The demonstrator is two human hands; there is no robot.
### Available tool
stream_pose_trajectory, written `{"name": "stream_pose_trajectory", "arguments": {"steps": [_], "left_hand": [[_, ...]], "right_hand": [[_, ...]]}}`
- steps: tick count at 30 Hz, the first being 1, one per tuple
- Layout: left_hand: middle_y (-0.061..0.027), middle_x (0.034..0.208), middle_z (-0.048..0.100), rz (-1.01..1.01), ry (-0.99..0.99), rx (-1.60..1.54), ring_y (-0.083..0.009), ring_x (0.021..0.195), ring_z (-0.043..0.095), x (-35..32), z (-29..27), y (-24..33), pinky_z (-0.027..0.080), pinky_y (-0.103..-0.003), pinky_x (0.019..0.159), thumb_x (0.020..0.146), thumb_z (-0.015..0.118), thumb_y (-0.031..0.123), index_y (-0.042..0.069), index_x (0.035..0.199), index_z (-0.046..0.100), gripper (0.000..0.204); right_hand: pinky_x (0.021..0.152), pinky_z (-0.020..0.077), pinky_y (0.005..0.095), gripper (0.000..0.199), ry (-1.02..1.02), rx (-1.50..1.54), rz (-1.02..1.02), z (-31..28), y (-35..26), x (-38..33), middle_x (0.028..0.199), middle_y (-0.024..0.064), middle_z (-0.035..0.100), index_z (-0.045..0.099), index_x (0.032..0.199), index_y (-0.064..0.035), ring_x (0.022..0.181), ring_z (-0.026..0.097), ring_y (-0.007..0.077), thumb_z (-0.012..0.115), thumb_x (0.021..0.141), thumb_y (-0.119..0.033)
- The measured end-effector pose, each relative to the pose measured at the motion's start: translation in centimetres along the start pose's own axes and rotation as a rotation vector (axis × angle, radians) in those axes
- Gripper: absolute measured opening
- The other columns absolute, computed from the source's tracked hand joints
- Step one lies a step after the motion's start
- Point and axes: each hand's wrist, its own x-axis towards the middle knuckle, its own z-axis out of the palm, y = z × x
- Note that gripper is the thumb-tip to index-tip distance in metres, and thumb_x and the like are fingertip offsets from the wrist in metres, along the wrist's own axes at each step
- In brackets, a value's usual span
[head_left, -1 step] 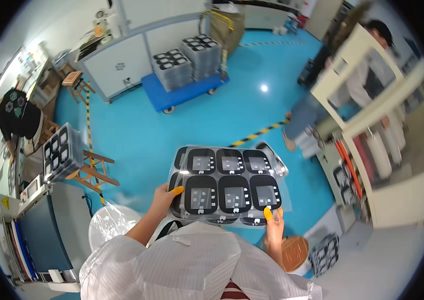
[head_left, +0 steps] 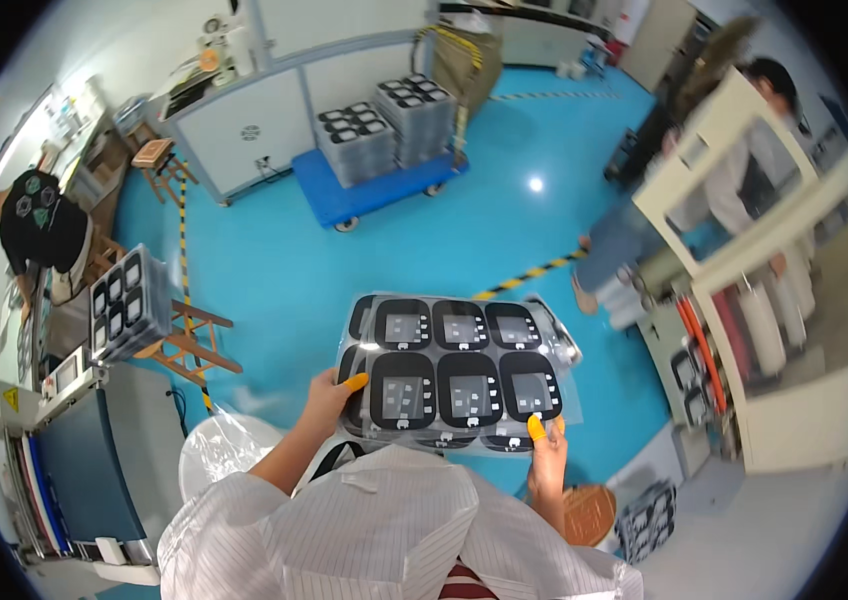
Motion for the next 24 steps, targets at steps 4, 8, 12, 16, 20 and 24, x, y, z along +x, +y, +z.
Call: {"name": "stream_pose_trajectory", "arguments": {"steps": [4, 8, 12, 16, 20, 24], "left_hand": [[-0.009, 0.08, 0.06, 0.029, 0.067, -0.038, -0.0133, 0.066, 0.056, 1.5, -1.2, 1.0, 0.046, -0.026, 0.058, 0.076, 0.062, 0.006, -0.007, 0.089, 0.055, 0.02], [-0.0098, 0.082, 0.059, 0.037, 0.057, -0.062, -0.0139, 0.069, 0.056, 3.2, -1.0, 1.2, 0.047, -0.026, 0.061, 0.076, 0.059, 0.002, -0.007, 0.09, 0.054, 0.018], [-0.0103, 0.082, 0.058, 0.034, 0.027, -0.106, -0.0143, 0.07, 0.056, 4.8, 0.6, 1.8, 0.046, -0.026, 0.062, 0.076, 0.056, 0.0, -0.008, 0.09, 0.053, 0.016], [-0.0111, 0.082, 0.058, 0.067, -0.039, -0.071, -0.0143, 0.07, 0.055, 8.3, 3.1, 4.8, 0.046, -0.026, 0.062, 0.075, 0.055, 0.0, -0.009, 0.09, 0.052, 0.017], [-0.0112, 0.082, 0.058, 0.082, -0.107, -0.012, -0.0142, 0.068, 0.055, 12.5, 4.0, 5.1, 0.046, -0.026, 0.061, 0.075, 0.056, 0.0, -0.009, 0.089, 0.053, 0.017], [-0.0105, 0.081, 0.059, 0.042, -0.131, 0.034, -0.0137, 0.068, 0.055, 15.8, 4.2, 4.9, 0.046, -0.026, 0.06, 0.075, 0.06, 0.003, -0.009, 0.089, 0.053, 0.019]], "right_hand": [[0.089, 0.0312, 0.0236, 0.047, -0.111, 0.036, 0.049, 1.1, 1.9, 3.4, 0.117, 0.0052, 0.043, 0.041, 0.119, 0.0045, 0.103, 0.041, 0.011, 0.062, 0.079, -0.01], [0.088, 0.0338, 0.0241, 0.045, -0.081, -0.046, -0.039, 1.5, 1.9, 5.1, 0.112, 0.0066, 0.048, 0.04, 0.119, 0.0045, 0.1, 0.046, 0.0122, 0.06, 0.08, -0.009], [0.089, 0.0334, 0.0231, 0.046, -0.044, -0.049, -0.028, 2.3, -1.5, 6.4, 0.116, 0.0075, 0.045, 0.036, 0.121, 0.0058, 0.103, 0.044, 0.0124, 0.056, 0.082, -0.006], [0.088, 0.032, 0.0218, 0.045, 0.07, -0.022, -0.027, 1.2, 0.4, 9.7, 0.119, 0.0057, 0.044, 0.038, 0.121, 0.0044, 0.104, 0.043, 0.0122, 0.055, 0.08, -0.003], [0.081, 0.0365, 0.021, 0.037, 0.181, -0.034, 0.023, 2.4, 0.5, 10.8, 0.105, 0.0038, 0.051, 0.045, 0.115, 0.0025, 0.092, 0.048, 0.0115, 0.05, 0.079, 0.002], [0.073, 0.0375, 0.0192, 0.028, 0.173, 0.054, -0.002, 4.0, -0.2, 11.5, 0.092, 0.0004, 0.051, 0.05, 0.106, -0.001, 0.08, 0.047, 0.0081, 0.048, 0.079, 0.002]]}}
